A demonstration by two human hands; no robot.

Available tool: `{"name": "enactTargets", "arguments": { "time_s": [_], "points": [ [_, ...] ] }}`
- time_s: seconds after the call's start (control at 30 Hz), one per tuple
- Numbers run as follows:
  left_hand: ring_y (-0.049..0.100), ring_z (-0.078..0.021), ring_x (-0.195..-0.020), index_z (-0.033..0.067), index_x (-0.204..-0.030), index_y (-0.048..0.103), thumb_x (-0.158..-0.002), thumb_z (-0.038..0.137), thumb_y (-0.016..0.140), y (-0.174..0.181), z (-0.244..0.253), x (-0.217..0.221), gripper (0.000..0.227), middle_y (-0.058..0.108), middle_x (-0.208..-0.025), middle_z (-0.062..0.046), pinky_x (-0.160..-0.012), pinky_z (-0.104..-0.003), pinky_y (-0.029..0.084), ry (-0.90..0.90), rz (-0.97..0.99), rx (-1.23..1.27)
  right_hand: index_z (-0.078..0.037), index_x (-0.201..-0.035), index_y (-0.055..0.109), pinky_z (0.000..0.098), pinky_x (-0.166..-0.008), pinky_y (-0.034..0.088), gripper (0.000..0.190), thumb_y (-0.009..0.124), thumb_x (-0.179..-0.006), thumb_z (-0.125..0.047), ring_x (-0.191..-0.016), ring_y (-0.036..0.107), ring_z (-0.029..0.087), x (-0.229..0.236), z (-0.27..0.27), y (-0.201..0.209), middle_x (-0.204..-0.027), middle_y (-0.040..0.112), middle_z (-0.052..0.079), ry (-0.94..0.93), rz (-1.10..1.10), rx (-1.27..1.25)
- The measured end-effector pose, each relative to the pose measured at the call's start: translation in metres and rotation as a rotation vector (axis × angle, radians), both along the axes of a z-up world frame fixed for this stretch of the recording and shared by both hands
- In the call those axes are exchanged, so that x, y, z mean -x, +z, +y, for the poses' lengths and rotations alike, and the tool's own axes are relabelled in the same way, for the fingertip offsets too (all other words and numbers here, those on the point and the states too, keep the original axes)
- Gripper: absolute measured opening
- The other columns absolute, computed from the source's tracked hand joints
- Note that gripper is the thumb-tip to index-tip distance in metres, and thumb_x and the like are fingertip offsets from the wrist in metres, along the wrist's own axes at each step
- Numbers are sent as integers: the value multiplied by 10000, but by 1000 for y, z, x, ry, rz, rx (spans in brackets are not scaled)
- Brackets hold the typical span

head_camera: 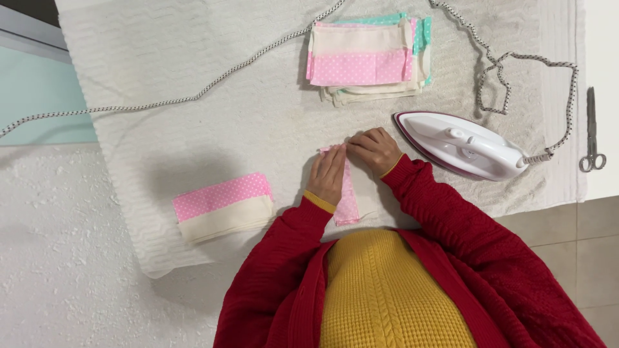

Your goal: Ironing small rectangular fabric pieces on a workshop table.

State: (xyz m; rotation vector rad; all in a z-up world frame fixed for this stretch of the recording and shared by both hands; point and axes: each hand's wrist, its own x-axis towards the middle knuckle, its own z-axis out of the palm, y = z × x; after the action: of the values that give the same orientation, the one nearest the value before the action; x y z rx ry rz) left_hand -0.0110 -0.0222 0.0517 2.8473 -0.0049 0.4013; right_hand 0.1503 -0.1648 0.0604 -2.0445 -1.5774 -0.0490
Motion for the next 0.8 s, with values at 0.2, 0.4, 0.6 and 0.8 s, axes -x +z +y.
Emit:
{"name": "enactTargets", "arguments": {
  "time_s": [0.2, 0.4, 0.6, 0.8],
  "points": [
    [490, -284, -1438, -89, -1420, 557, -930, -88, 552, -14, 0, 2, 491, 545, -1518, -190, -1209, -463, 375, 17, -12, 168, 4, -1121, 754, 400, -889, 527, 375, 745, -747, 23, -1045, 648, 279, -5, 0, 15, -1133, 720, 113, 43, 28, -33],
    [544, -274, -1391, -34, -1412, 568, -940, -40, 562, 2, -2, -6, 473, 597, -1452, -167, -1195, -453, 391, 45, -2, 197, 17, -1083, 738, 399, -855, 552, 325, 735, -759, 45, -1020, 667, 288, -12, -12, 7, -1108, 714, 137, 48, 0, -61],
    [574, -252, -1324, -2, -1445, 577, -978, 37, 596, 8, -3, -11, 469, 623, -1376, -141, -1147, -454, 396, 57, 17, 134, 24, -1075, 724, 380, -869, 588, 320, 723, -757, 52, -1007, 675, 294, -11, -15, 12, -1103, 710, 144, -19, -40, -51],
    [534, -249, -1328, 26, -1440, 579, -951, 73, 623, 8, -7, -11, 493, 583, -1471, -92, -1107, -454, 395, 44, 52, 30, 14, -1099, 713, 381, -871, 585, 320, 714, -780, 37, -1021, 678, 288, -12, -19, 11, -1131, 707, 140, -24, -39, -39]
  ]
}}
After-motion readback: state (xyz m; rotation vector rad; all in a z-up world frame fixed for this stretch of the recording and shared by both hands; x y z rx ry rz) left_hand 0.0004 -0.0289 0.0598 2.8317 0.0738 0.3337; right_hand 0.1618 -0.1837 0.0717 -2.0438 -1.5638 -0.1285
